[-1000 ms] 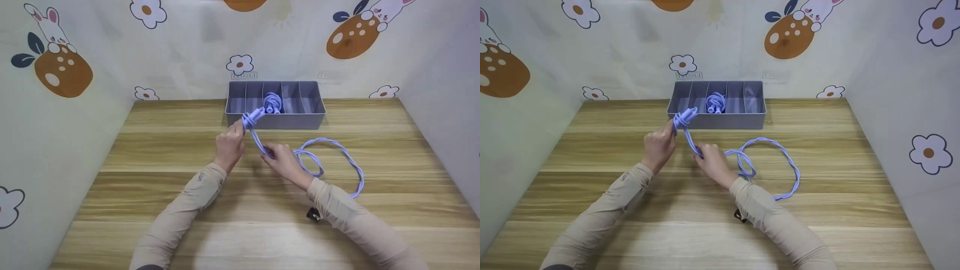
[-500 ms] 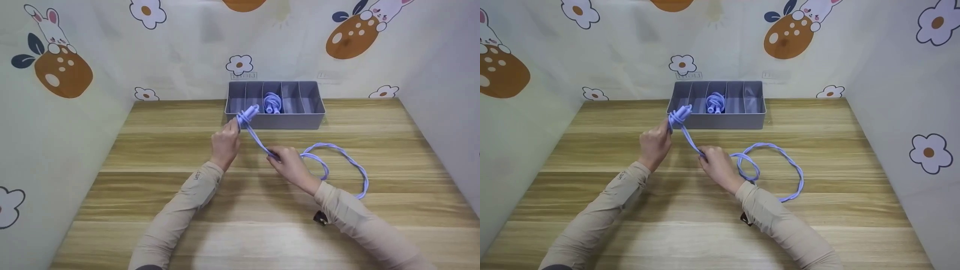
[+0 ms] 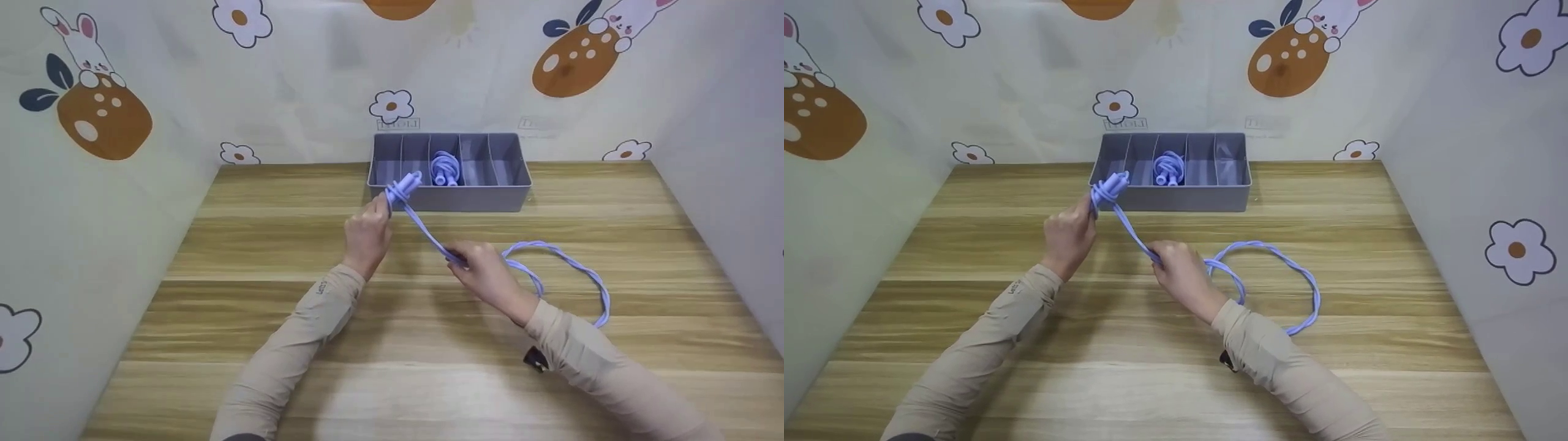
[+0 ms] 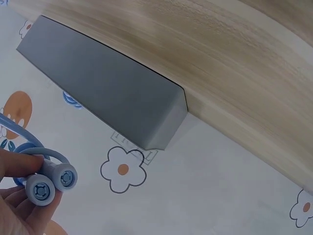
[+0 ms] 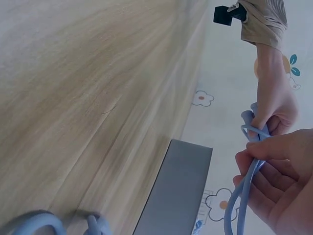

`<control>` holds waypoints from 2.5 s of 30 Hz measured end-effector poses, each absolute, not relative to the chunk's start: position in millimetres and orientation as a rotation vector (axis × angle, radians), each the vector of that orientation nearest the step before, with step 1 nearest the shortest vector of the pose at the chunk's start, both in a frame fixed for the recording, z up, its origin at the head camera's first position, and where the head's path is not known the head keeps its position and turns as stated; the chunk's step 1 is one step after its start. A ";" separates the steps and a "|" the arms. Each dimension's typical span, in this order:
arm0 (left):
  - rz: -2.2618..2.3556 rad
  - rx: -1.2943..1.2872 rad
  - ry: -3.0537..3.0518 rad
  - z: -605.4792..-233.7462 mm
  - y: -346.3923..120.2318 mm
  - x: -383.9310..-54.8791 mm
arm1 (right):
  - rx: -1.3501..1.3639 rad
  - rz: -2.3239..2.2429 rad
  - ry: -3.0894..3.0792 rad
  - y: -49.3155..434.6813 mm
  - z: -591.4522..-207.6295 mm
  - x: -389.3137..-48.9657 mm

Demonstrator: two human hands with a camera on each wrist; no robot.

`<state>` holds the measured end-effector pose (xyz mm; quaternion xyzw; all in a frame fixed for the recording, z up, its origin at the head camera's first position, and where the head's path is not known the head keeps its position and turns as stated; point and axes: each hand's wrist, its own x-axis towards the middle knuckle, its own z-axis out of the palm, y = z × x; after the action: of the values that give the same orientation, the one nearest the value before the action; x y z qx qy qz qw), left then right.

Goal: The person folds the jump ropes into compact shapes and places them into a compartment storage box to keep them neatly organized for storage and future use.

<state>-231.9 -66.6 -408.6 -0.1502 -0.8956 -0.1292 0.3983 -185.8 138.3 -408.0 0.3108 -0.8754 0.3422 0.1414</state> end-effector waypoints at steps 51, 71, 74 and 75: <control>0.006 -1.175 -1.947 -431.6 -55.9 -222.9 | 1.316 1.006 -2.349 157.6 -368.5 -261.8; -1.332 -1.015 -2.532 -427.4 -42.4 -213.7 | 0.948 1.806 -2.465 143.3 -382.5 -266.7; -1.665 -0.910 -2.584 -426.2 -39.9 -213.7 | 0.906 1.928 -2.439 144.9 -397.9 -275.4; -1.758 -0.870 -2.588 -425.4 -39.2 -213.5 | 0.890 1.963 -2.431 145.2 -402.5 -277.7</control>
<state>-213.5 -39.2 -425.4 -0.2676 -0.7958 -0.5406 -0.0530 -277.7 145.2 -402.5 0.2735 -0.7472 0.6033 -0.0538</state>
